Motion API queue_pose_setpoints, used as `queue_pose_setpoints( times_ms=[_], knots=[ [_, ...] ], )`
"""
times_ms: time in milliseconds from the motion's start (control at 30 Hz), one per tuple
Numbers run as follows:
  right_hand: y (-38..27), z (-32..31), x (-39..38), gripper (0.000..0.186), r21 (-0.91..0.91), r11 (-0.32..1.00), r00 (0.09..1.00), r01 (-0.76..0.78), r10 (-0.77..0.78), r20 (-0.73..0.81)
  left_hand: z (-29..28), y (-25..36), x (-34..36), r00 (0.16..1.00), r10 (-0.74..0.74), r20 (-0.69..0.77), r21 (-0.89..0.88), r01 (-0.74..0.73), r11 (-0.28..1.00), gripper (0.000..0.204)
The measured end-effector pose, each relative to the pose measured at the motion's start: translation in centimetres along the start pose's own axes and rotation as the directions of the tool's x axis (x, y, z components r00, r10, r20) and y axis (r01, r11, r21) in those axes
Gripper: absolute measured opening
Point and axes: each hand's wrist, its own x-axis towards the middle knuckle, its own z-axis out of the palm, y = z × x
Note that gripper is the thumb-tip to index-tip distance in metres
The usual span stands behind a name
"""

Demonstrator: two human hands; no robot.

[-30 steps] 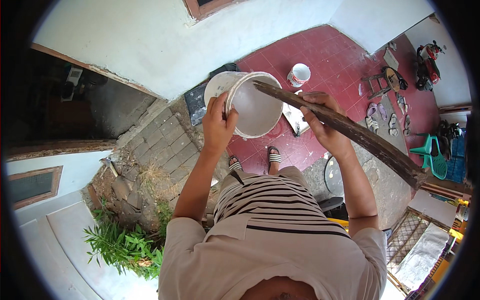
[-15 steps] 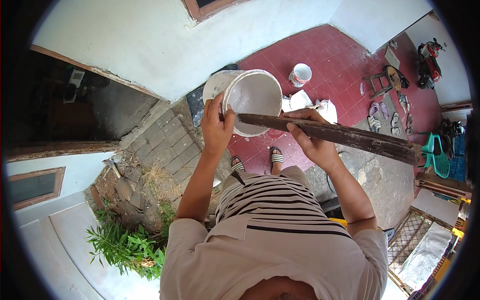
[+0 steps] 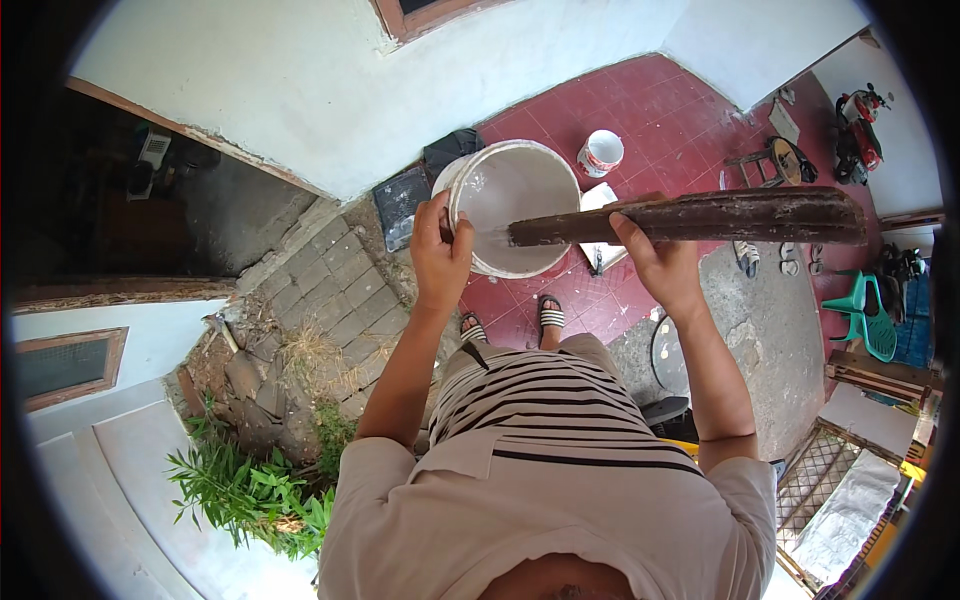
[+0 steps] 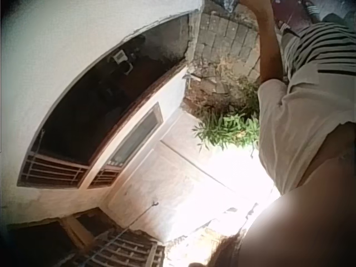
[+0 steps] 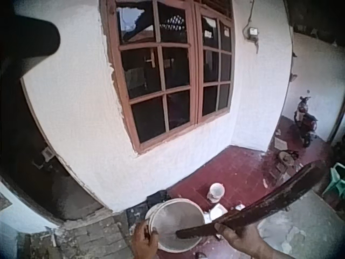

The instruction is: The person stirs a white substance in a bucket using a wooden plank and then adds more white liquid from another container.

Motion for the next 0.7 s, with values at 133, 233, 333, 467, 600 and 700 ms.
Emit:
queue_pose_setpoints(
  times_ms=[133, 233, 333, 467, 600, 700],
  knots=[
    [-0.3, -0.2, 0.1, 0.016, -0.039, 0.999, 0.998, -0.036, 0.034, -0.052, 0.7, -0.1, -0.5, 0.999, -0.038, -0.005, -0.055, 0.038, 0.998, 0.034],
    [-0.6, -0.5, 0.7, 0.013, -0.264, 0.964, 0.999, 0.022, -0.03, -0.026, 0.8, -0.1, -1.0, 0.994, -0.107, 0.026, -0.028, 0.108, 0.994, 0.033],
    [0.3, 0.1, 1.3, 0.018, -0.326, 0.938, 0.989, 0.116, -0.138, -0.044, 1.1, -1.1, -1.9, 0.987, -0.155, 0.044, -0.056, 0.157, 0.986, 0.032],
    [0.4, 2.3, 0.9, 0.022, -0.142, 0.985, 0.995, 0.101, -0.1, 0.008, 1.6, -1.6, -2.5, 0.987, -0.146, 0.062, -0.063, 0.15, 0.987, 0.032],
    [-0.8, 2.4, -0.2, 0.016, -0.13, 0.989, 0.992, 0.07, -0.056, 0.114, 1.7, -2.3, -3.2, 0.979, -0.202, 0.008, -0.115, 0.202, 0.973, 0.031],
    [-1.4, 0.9, 0.1, 0.014, -0.177, 0.983, 0.994, 0.04, -0.022, 0.103, 1.4, -2.5, -3.4, 0.965, -0.262, 0.031, -0.134, 0.264, 0.955, 0.029]
  ],
)
